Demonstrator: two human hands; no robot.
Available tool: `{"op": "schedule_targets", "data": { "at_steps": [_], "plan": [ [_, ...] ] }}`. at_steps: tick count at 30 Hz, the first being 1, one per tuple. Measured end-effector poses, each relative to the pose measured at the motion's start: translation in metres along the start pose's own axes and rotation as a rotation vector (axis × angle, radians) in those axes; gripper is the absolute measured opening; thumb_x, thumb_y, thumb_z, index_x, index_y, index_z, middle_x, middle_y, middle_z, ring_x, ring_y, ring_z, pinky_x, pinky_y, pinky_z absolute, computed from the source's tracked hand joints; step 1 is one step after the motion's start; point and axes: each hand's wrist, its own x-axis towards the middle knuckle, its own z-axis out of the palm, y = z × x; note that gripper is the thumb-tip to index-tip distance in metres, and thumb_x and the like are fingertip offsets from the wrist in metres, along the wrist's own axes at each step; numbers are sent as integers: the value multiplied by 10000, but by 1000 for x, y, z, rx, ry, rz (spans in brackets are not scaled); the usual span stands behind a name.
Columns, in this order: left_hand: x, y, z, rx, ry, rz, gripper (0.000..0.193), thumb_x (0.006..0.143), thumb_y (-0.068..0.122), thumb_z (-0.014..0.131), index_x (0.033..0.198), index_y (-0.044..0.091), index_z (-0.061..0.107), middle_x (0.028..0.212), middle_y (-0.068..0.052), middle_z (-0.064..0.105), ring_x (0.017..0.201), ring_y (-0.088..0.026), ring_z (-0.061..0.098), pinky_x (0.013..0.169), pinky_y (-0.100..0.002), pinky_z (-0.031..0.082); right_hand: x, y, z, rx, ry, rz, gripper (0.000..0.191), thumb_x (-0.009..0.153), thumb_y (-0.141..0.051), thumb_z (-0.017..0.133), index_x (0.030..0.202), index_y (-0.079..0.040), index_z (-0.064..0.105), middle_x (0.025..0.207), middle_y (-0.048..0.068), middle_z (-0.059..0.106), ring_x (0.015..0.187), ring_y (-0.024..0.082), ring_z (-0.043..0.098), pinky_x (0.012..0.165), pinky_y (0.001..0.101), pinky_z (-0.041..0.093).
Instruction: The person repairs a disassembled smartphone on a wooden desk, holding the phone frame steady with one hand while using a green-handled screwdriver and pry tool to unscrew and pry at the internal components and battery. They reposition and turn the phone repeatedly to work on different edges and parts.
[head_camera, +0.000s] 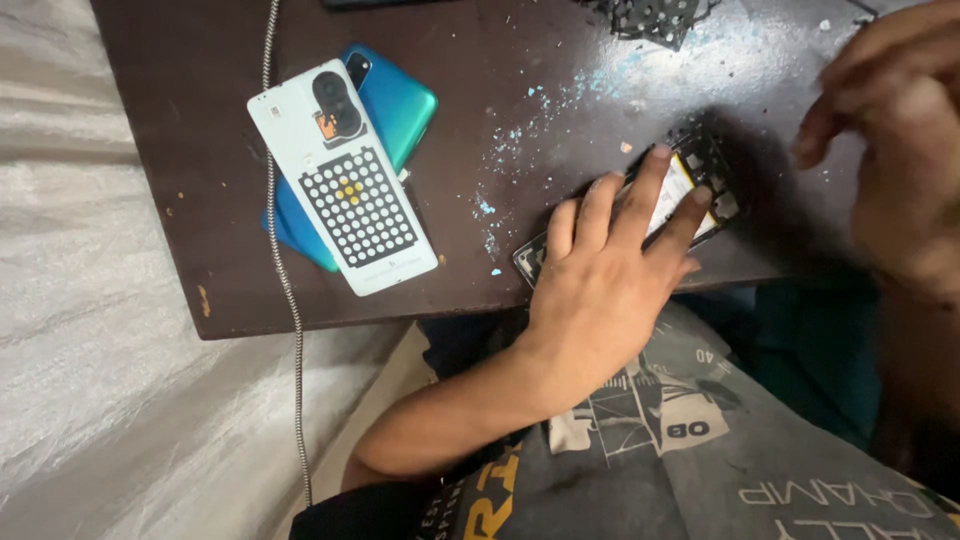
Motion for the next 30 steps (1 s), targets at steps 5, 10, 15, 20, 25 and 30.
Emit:
{"op": "schedule_targets", "data": {
  "at_steps": [5, 10, 15, 20, 25, 30],
  "plan": [
    [1, -2, -1, -4, -28, 26, 526, 992, 391, 688, 1475, 201, 608, 1625, -122, 413, 1380, -341, 452, 1137, -492, 380, -42, 16, 14, 289, 133, 33, 200, 1107, -194, 614, 1139, -53, 475, 1125, 62, 502, 924, 148, 664, 851, 283, 605],
    [1, -4, -2, -41, -59, 27, 526, 986, 381, 690, 1477, 209, 609, 1631, -118, 408, 1382, -341, 453, 1133, -489, 382, -55, 17, 26, -138, 190, 9, 225, 909, 47, 797, 1021, 34, 603, 1087, 166, 624, 926, 204, 689, 868, 295, 592],
    [2, -4, -4, -69, -69, 26, 521, 994, 384, 683, 1478, 208, 604, 1638, -126, 397, 1381, -348, 453, 1132, -491, 381, -48, 16, 36, -100, 242, 20, 179, 913, 13, 818, 954, 30, 644, 1014, 144, 659, 958, 209, 736, 907, 293, 618],
    [3, -5, -5, -76, -68, 31, 520, 994, 382, 681, 1477, 204, 609, 1635, -130, 397, 1381, -350, 455, 1128, -492, 382, -47, 14, 37, -127, 234, 17, 175, 931, 3, 827, 944, 19, 653, 1005, 140, 668, 959, 205, 748, 895, 283, 626],
    [3, -5, -5, -65, -73, 31, 517, 992, 382, 679, 1473, 204, 617, 1633, -127, 405, 1376, -345, 457, 1121, -483, 384, -45, 14, 36, -199, 222, -18, 177, 913, 7, 845, 935, 26, 670, 998, 150, 682, 950, 217, 738, 877, 278, 613],
    [3, -6, -6, -49, -71, 42, 504, 1002, 390, 667, 1467, 201, 622, 1631, -126, 406, 1376, -349, 453, 1136, -486, 379, -43, 12, 34, -214, 197, -6, 186, 906, 20, 886, 927, 23, 701, 988, 149, 678, 940, 212, 722, 865, 273, 607]
  ]
}}
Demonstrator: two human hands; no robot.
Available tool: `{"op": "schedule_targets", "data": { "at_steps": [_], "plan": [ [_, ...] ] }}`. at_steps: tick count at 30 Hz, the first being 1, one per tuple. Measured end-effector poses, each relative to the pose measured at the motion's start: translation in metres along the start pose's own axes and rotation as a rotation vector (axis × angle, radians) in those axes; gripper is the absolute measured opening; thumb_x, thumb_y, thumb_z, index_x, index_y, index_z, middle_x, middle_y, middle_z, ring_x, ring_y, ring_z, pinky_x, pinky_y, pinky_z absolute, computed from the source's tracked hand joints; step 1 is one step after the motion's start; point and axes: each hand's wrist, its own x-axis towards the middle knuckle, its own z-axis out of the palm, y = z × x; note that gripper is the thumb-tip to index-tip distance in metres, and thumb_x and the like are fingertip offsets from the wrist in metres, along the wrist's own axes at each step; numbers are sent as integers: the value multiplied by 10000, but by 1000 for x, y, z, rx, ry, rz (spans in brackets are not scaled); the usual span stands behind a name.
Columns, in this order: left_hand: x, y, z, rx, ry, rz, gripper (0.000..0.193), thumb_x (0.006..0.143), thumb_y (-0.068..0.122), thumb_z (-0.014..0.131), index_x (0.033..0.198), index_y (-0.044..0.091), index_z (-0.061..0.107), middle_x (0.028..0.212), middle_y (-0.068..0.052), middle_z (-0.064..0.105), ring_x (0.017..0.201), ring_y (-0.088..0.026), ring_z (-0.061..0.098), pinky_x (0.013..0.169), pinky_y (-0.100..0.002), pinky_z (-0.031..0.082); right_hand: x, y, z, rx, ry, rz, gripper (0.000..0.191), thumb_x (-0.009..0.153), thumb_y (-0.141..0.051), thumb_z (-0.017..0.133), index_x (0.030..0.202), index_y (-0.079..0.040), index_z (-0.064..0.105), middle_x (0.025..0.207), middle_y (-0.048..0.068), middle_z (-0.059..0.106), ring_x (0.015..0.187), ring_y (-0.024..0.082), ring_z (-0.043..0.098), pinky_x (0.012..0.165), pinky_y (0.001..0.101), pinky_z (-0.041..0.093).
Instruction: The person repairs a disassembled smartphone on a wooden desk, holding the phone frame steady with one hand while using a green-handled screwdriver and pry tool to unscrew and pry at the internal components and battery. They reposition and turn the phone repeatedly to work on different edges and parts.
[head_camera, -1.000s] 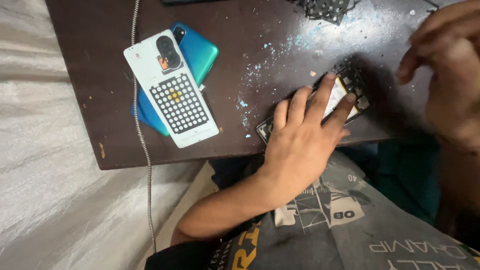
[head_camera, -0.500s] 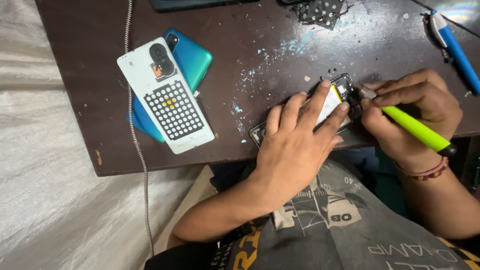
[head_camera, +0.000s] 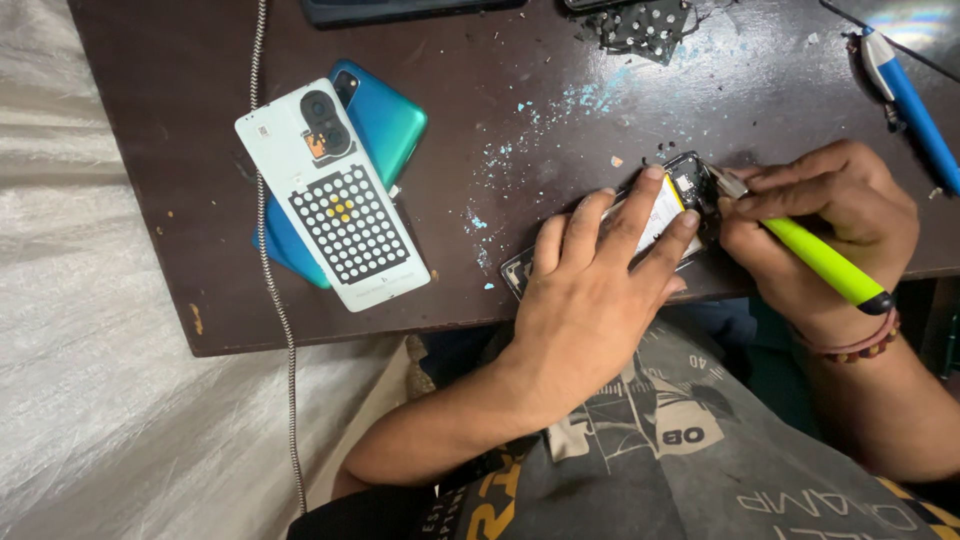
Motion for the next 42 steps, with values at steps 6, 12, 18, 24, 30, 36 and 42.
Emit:
{"op": "schedule_targets", "data": {
  "at_steps": [6, 12, 18, 24, 30, 36, 42],
  "plan": [
    [1, 0, 1, -2, -9, -2, 510, 990, 394, 664, 1459, 201, 624, 1627, -129, 402, 1371, -350, 452, 1128, -497, 373, 3, 1, -1, -29, -12, -2, 193, 910, 21, 897, 918, 20, 705, 1000, 148, 694, 934, 204, 718, 818, 254, 567],
    [0, -1, 2, 11, -13, 1, 506, 995, 385, 663, 1464, 199, 623, 1629, -130, 400, 1373, -347, 448, 1126, -488, 376, 3, -2, 0, -49, -14, -11, 179, 888, 17, 877, 901, 14, 699, 994, 146, 693, 918, 204, 706, 812, 248, 556],
    [-1, 0, 2, 16, 4, -2, 511, 1001, 392, 664, 1470, 195, 617, 1634, -133, 395, 1380, -346, 444, 1128, -490, 377, 4, -6, 2, -68, -12, -7, 214, 880, 56, 906, 931, 13, 702, 993, 156, 684, 932, 203, 715, 814, 255, 570],
    [0, 0, 2, 13, 11, 1, 514, 997, 389, 664, 1468, 190, 618, 1634, -139, 391, 1380, -349, 441, 1124, -492, 377, 3, -8, 4, -62, -6, -30, 226, 888, 68, 904, 945, 17, 691, 993, 158, 681, 948, 207, 721, 828, 265, 590],
    [-1, 1, 1, 21, 8, 2, 505, 1006, 385, 658, 1467, 185, 618, 1633, -139, 391, 1382, -348, 443, 1127, -491, 377, 4, -11, 5, -83, -2, -27, 222, 880, 65, 909, 922, 15, 696, 994, 153, 686, 937, 205, 711, 815, 258, 578],
    [-1, 1, 1, 32, 15, 0, 491, 1017, 371, 653, 1470, 186, 618, 1633, -139, 388, 1382, -346, 447, 1134, -491, 376, 5, -10, 3, -110, -21, -40, 223, 886, 51, 918, 962, 1, 714, 993, 153, 694, 914, 198, 703, 783, 257, 556],
    [-2, 0, 2, 27, 25, 9, 489, 1016, 365, 655, 1470, 186, 618, 1631, -145, 395, 1381, -347, 448, 1129, -489, 377, 11, 5, -3, -13, -67, -22, 209, 870, 53, 901, 945, 9, 711, 957, 138, 706, 917, 194, 703, 798, 249, 551]
  ]
}}
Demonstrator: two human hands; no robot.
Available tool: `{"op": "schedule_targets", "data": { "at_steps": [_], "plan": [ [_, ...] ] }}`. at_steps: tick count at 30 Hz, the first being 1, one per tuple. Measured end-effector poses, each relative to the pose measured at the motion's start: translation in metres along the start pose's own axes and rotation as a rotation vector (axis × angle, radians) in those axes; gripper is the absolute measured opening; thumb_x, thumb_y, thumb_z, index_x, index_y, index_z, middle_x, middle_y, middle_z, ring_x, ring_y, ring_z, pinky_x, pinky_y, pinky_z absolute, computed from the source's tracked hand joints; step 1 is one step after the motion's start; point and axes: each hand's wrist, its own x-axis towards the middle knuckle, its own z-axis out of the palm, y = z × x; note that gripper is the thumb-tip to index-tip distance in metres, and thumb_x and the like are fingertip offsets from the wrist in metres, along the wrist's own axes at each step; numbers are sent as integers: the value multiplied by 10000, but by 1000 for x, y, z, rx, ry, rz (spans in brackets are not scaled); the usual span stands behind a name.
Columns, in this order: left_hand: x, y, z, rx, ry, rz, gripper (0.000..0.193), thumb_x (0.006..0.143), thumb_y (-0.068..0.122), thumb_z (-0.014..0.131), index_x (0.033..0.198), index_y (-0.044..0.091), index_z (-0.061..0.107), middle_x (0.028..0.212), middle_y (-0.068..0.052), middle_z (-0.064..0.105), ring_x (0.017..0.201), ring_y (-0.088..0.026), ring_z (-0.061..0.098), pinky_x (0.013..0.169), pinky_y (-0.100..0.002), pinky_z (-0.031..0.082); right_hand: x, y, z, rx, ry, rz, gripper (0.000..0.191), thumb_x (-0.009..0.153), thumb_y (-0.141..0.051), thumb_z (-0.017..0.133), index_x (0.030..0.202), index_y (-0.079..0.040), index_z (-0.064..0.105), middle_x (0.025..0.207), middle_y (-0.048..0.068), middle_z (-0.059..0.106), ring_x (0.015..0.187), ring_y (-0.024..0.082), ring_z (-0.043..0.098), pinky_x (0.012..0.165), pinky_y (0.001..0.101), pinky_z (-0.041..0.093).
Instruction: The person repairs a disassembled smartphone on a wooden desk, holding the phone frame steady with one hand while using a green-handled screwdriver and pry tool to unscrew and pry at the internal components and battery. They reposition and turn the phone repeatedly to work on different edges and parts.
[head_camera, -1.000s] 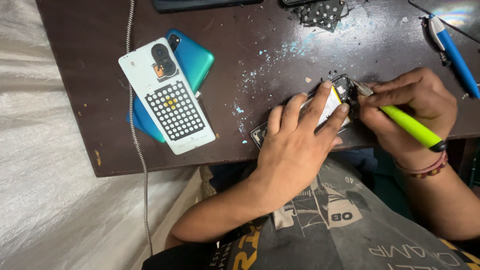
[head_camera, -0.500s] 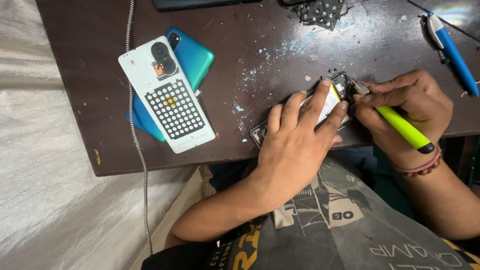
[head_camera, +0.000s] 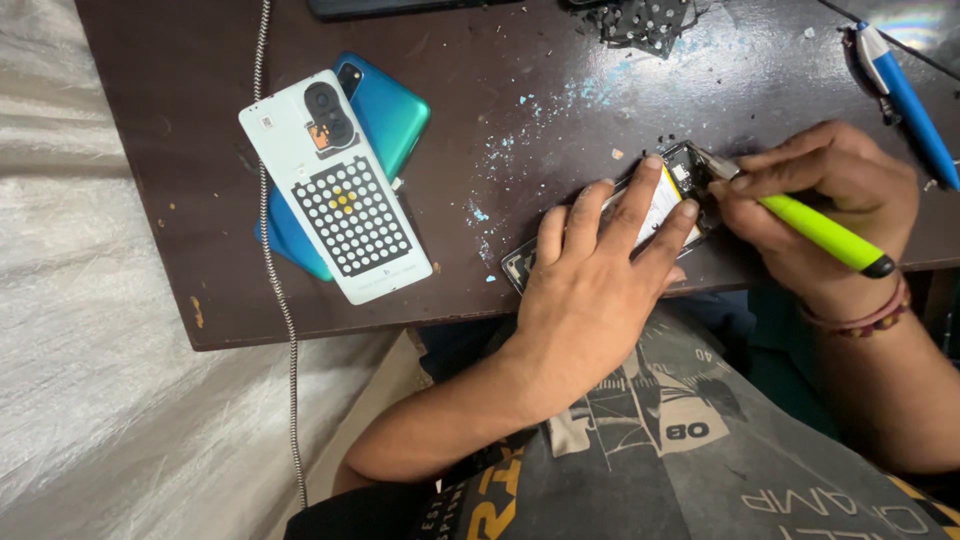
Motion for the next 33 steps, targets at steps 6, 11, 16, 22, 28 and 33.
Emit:
{"op": "schedule_targets", "data": {
  "at_steps": [6, 11, 16, 22, 28, 33],
  "plan": [
    [0, 0, 0, 1, -3, -4, 487, 1014, 364, 659, 1470, 197, 620, 1622, -137, 410, 1374, -343, 458, 1125, -480, 380, 9, 14, -10, 145, -90, 97, 167, 904, 58, 856, 920, 6, 697, 980, 120, 699, 920, 158, 701, 820, 231, 576],
    [2, -2, -2, -13, -13, 3, 501, 1002, 383, 662, 1464, 194, 620, 1614, -135, 420, 1364, -343, 465, 1119, -481, 382, 17, 15, -12, 294, -143, 177, 161, 875, 76, 800, 951, -11, 687, 1008, 110, 677, 923, 135, 704, 854, 228, 597],
    [2, -2, -4, -6, -12, 5, 506, 994, 390, 664, 1457, 192, 624, 1610, -140, 423, 1359, -344, 466, 1124, -486, 382, 17, 17, -12, 261, -133, 170, 152, 886, 76, 813, 941, 5, 689, 981, 114, 684, 863, 143, 701, 791, 224, 584],
    [1, -4, -5, -23, 22, 0, 500, 998, 376, 678, 1457, 183, 631, 1610, -147, 427, 1374, -338, 470, 1131, -471, 387, 3, 16, -4, 117, -35, 74, 195, 935, 53, 863, 901, 11, 676, 925, 119, 679, 861, 155, 687, 796, 229, 556],
    [1, -4, -7, -62, 21, -13, 504, 979, 368, 689, 1438, 165, 644, 1595, -144, 445, 1366, -332, 475, 1122, -465, 387, -1, 12, -6, 65, -36, 78, 195, 912, 31, 866, 896, 6, 673, 940, 127, 693, 871, 163, 688, 796, 232, 546],
    [0, -3, -7, -31, 43, -9, 492, 994, 358, 690, 1446, 172, 644, 1592, -141, 445, 1367, -326, 470, 1136, -466, 382, 0, 16, -8, 74, -34, 69, 188, 905, 28, 852, 896, 10, 665, 931, 123, 685, 857, 164, 680, 785, 234, 545]
  ]
}}
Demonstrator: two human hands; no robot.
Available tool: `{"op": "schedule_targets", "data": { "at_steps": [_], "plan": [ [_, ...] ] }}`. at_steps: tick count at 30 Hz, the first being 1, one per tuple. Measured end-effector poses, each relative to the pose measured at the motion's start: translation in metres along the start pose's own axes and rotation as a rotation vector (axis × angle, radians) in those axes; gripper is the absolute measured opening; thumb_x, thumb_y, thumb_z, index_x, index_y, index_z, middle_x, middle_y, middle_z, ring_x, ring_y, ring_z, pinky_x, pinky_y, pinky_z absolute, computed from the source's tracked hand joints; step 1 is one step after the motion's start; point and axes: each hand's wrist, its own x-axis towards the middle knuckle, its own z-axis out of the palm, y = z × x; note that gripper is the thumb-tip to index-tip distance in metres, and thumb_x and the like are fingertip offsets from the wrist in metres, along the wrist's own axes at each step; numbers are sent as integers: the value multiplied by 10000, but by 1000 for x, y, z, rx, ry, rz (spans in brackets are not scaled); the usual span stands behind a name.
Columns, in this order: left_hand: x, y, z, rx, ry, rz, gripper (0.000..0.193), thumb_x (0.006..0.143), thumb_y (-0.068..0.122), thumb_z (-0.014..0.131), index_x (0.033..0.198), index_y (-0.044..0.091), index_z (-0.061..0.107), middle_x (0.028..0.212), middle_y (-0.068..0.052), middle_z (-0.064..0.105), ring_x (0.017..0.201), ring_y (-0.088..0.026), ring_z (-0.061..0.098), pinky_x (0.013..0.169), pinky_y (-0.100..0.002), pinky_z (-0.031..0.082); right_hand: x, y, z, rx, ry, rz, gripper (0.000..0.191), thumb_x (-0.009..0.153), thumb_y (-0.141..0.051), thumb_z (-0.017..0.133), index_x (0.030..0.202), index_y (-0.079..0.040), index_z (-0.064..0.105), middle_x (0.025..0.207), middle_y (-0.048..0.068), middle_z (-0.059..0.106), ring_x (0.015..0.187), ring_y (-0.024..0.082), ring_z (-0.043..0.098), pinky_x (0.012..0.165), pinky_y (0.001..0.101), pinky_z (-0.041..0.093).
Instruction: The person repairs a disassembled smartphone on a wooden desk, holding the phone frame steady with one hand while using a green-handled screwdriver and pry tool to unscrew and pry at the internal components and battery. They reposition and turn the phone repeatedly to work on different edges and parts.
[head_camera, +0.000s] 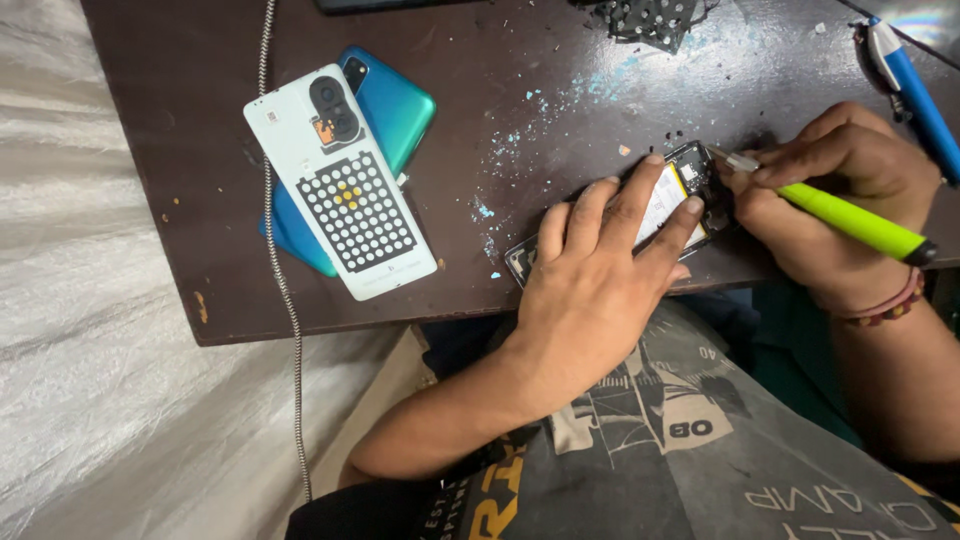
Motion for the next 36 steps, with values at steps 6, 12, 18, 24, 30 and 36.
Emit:
{"op": "schedule_targets", "data": {
  "at_steps": [6, 12, 18, 24, 30, 36],
  "plan": [
    [0, -1, 3, -7, -8, 3, 496, 996, 362, 684, 1453, 175, 633, 1598, -139, 436, 1363, -334, 467, 1127, -478, 379, 1, 4, -1, 71, -8, 28, 160, 924, 30, 805, 912, 17, 646, 932, 112, 666, 818, 155, 664, 794, 241, 572],
    [0, -3, 3, 14, -30, 10, 487, 1012, 367, 664, 1463, 184, 628, 1612, -134, 426, 1369, -337, 460, 1138, -479, 378, 3, 4, 3, 172, 16, 90, 198, 946, 101, 814, 912, 14, 639, 952, 101, 655, 837, 130, 683, 795, 231, 583],
    [-1, -2, 4, 25, -24, 2, 468, 1018, 358, 652, 1457, 195, 634, 1616, -126, 423, 1374, -329, 461, 1152, -481, 374, 6, 5, 3, 237, 10, 139, 196, 969, 93, 817, 922, 12, 645, 968, 98, 664, 835, 120, 657, 829, 227, 593],
    [0, -4, 4, 14, -33, 8, 482, 1011, 363, 650, 1461, 193, 631, 1616, -129, 422, 1369, -335, 461, 1145, -482, 376, 11, 0, 6, 204, 2, 112, 206, 947, 106, 809, 903, 21, 627, 948, 105, 653, 846, 148, 688, 804, 246, 589],
    [-1, -7, 1, 38, -45, 26, 467, 1026, 346, 640, 1464, 186, 628, 1616, -142, 417, 1365, -337, 458, 1133, -472, 368, 26, -8, 1, 467, -85, 165, 164, 958, 94, 758, 936, -20, 642, 956, 81, 667, 904, 165, 737, 901, 283, 639],
    [-1, -6, 0, 38, -53, 22, 478, 1013, 353, 641, 1462, 190, 622, 1613, -136, 422, 1365, -329, 457, 1128, -461, 363, 44, -9, -5, 434, -191, 245, 167, 877, 120, 709, 931, -24, 643, 970, 113, 699, 905, 193, 754, 904, 334, 647]
  ]
}}
